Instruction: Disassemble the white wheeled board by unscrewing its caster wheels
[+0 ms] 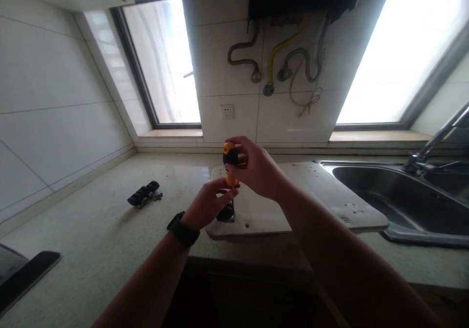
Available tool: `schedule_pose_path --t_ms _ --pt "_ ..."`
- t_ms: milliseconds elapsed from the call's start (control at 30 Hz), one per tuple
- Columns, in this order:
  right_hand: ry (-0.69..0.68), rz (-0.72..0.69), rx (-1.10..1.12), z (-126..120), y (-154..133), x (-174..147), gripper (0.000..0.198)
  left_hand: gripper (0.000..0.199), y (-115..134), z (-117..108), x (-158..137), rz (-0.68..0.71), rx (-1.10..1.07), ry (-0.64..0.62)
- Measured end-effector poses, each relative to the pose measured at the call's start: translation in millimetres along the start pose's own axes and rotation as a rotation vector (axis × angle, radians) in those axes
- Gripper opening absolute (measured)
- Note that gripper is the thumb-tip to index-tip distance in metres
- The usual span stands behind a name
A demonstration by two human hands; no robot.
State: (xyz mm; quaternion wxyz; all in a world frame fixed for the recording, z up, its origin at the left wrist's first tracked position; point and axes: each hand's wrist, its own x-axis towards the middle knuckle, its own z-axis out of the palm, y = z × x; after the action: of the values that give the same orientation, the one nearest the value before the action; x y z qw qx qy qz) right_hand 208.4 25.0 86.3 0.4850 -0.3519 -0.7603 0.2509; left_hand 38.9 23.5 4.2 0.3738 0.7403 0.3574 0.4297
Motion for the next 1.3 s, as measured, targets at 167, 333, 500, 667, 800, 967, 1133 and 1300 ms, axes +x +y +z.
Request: schedule_pose_path --t_ms 167,333,500,667,800,967,1133,1300 --pt "-0.055 -0.018 0.001 1.2 3.7 2.3 0.055 0.025 1.8 -0.8 -4.2 -0.043 -0.103 -0.059" --pt "0.006 -0.049 -0.081 5.9 -1.3 2.2 0.044 0.015 1.9 1.9 -2.0 -0.101 -0.086 0.002" --pt "0.106 -0.052 -0.185 4.2 -8.5 1.8 0.047 0.018 -3.4 4.1 0.2 -0.130 -0.049 0.026" --pt "0.094 -0.030 -0.073 2.7 -2.9 3.4 0.048 0.022 -10.2 6.4 3.3 -0.169 -0.092 0.092" --pt "0.034 -0.055 -0.075 3.5 -4.1 3.0 0.042 0.028 -13.0 9.0 5.7 -0.141 -0.100 0.127" --pt "0.050 -0.069 -0.255 2.4 -15.7 2.4 0.035 0.039 -13.3 13.3 8.1 -0.077 -0.010 0.171" --pt "0.052 -0.055 -0.282 1.4 -15.3 3.2 0.045 0.037 -11.0 12.3 10.7 -0.060 0.034 0.190" --pt "-0.002 -0.031 -0.135 -2.1 -8.1 6.1 0.054 0.028 -3.1 3.4 6.3 -0.012 -0.056 0.024"
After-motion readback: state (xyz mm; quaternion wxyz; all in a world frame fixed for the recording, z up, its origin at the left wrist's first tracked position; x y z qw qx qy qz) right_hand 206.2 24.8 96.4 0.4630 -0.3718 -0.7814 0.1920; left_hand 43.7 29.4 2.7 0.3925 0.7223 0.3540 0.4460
